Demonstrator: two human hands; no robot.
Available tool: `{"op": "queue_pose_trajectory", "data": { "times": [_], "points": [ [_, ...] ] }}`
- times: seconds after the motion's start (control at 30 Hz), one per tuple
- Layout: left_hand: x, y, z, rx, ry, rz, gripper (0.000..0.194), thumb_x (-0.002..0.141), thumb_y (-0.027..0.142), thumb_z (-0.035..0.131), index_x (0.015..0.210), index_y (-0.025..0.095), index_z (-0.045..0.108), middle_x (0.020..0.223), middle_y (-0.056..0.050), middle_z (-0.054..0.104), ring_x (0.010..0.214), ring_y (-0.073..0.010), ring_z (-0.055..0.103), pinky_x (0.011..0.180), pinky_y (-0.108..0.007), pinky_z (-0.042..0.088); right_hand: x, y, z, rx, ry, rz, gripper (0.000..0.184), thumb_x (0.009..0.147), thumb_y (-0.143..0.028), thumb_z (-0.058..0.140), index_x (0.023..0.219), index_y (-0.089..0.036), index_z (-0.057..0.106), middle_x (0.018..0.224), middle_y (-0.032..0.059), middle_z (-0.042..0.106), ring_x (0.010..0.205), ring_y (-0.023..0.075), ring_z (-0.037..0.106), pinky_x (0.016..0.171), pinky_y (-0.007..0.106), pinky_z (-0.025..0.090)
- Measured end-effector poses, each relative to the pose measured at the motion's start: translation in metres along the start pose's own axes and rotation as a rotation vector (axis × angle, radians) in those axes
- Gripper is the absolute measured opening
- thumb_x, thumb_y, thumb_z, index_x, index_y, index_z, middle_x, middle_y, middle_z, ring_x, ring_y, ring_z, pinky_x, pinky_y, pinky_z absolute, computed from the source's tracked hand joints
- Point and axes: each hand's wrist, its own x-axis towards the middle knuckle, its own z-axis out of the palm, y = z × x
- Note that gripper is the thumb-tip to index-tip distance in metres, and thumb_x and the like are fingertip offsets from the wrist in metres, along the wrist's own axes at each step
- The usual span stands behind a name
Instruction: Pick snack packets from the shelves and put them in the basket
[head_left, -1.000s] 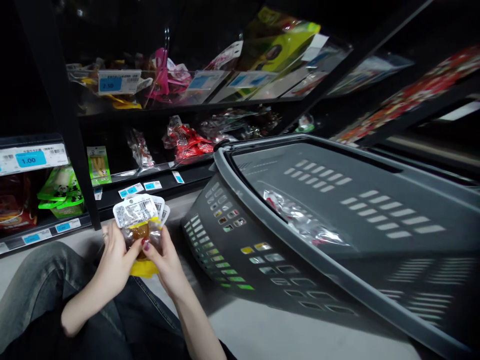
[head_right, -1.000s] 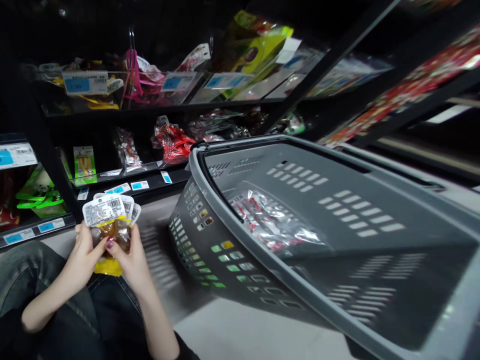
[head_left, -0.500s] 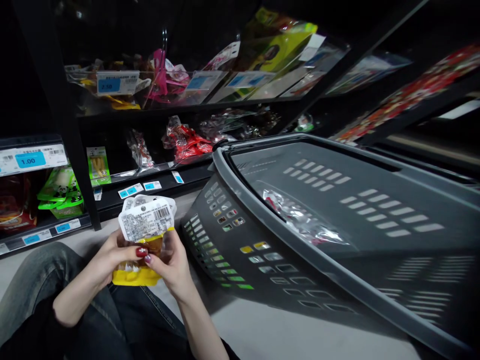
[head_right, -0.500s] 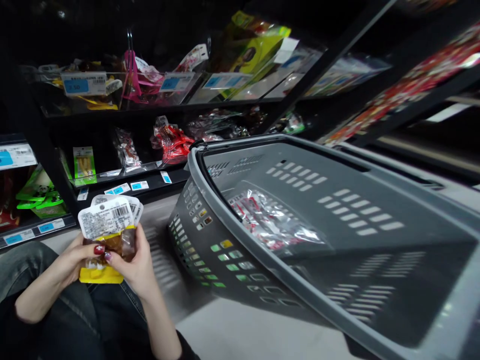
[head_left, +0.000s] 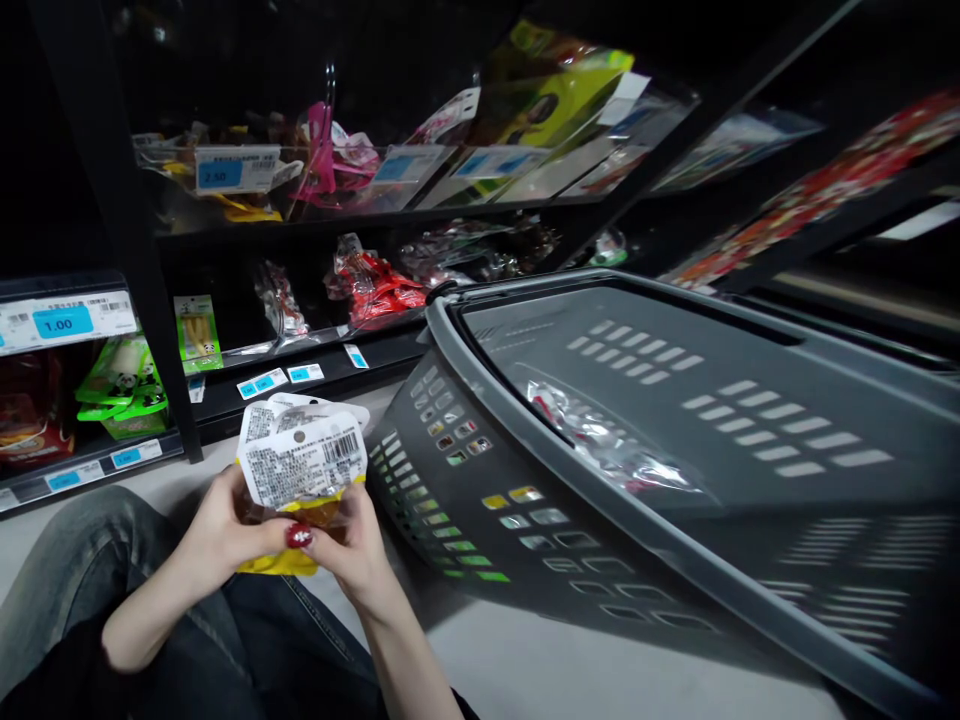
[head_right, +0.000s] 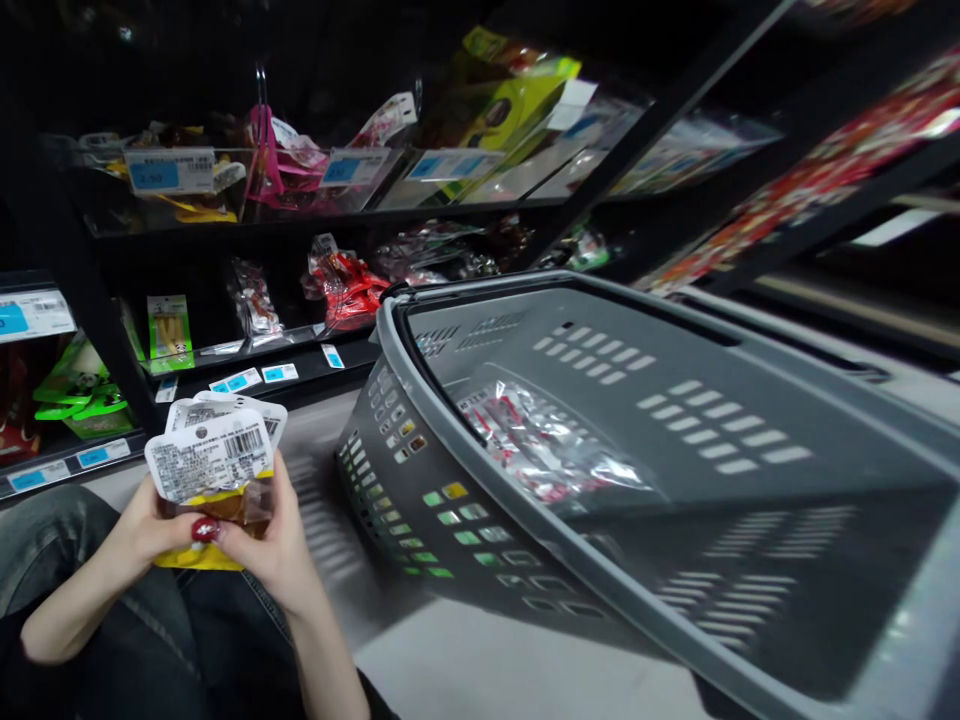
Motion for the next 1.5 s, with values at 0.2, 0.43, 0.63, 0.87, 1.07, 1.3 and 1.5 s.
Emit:
{"op": "queue_pose_trajectory", "data": {
  "times": [0.2,0.43,0.63,0.87,1.07,1.3,1.5],
  "points": [
    [0.002,-0.003,-0.002,-0.020,-0.001,0.013,0.039,0.052,0.023,0.078,0.088,0.014,0.067,0.084,-0.010,0.072,0.080,-0.0278,0.066,0.071,-0.034,0.052,0.002,-0.001,0.000,-0.012,-0.011,-0.006,0.036,0.054,-0.031,0.078,0.082,-0.023,0.057,0.087,0.0025,0.068,0.080,0.0226,0.066,0.073,0.037,0.053],
    [0.001,-0.004,-0.001,0.005,-0.012,0.004,0.036,0.054,0.023,0.077,0.088,0.015,0.067,0.083,-0.009,0.072,0.078,-0.0250,0.066,0.069,-0.032,0.053,0.003,-0.001,-0.002,0.005,-0.058,-0.002,0.034,0.056,-0.027,0.076,0.084,-0.023,0.057,0.090,0.0016,0.068,0.083,0.0213,0.065,0.076,0.035,0.052],
    [0.002,-0.006,-0.001,0.036,0.001,0.014,0.038,0.055,0.027,0.076,0.090,0.014,0.067,0.084,-0.009,0.071,0.080,-0.0254,0.066,0.070,-0.031,0.052,0.004,-0.003,-0.002,0.018,-0.078,0.012,0.036,0.056,-0.026,0.077,0.086,-0.024,0.056,0.092,0.0018,0.068,0.083,0.0217,0.066,0.075,0.035,0.053],
    [0.005,-0.008,-0.004,0.036,-0.012,0.010,0.041,0.054,0.025,0.077,0.092,0.013,0.066,0.089,-0.010,0.071,0.084,-0.0262,0.065,0.074,-0.032,0.051,0.007,0.003,-0.007,-0.001,-0.146,-0.025,0.039,0.061,-0.028,0.075,0.093,-0.024,0.053,0.102,0.0027,0.065,0.095,0.0235,0.063,0.081,0.035,0.050],
    [0.006,-0.007,-0.006,-0.157,-0.001,-0.112,0.049,0.053,0.027,0.079,0.097,0.014,0.063,0.088,-0.008,0.071,0.081,-0.0249,0.066,0.072,-0.031,0.052,0.007,0.002,-0.011,-0.441,-0.168,-0.152,0.051,0.074,-0.037,0.062,0.120,-0.024,0.043,0.116,0.0082,0.051,0.110,0.0262,0.050,0.093,0.040,0.043],
    [0.005,-0.016,-0.013,-0.435,0.090,-0.251,0.045,0.051,0.033,0.081,0.089,0.016,0.063,0.081,-0.007,0.071,0.080,-0.0256,0.068,0.074,-0.035,0.054,0.004,-0.012,-0.001,-0.756,0.033,-0.327,0.043,0.079,-0.030,0.056,0.120,-0.023,0.047,0.105,0.0068,0.045,0.099,0.0226,0.050,0.089,0.039,0.043],
    [0.007,-0.017,-0.022,-0.410,0.258,-0.323,0.049,0.053,0.015,0.078,0.098,0.020,0.061,0.077,-0.002,0.073,0.078,-0.0255,0.069,0.069,-0.032,0.057,0.003,-0.011,0.017,-0.588,0.256,-0.426,0.030,0.074,-0.019,0.061,0.103,-0.023,0.064,0.096,0.0038,0.057,0.089,0.0184,0.056,0.080,0.032,0.047]
  ]
}}
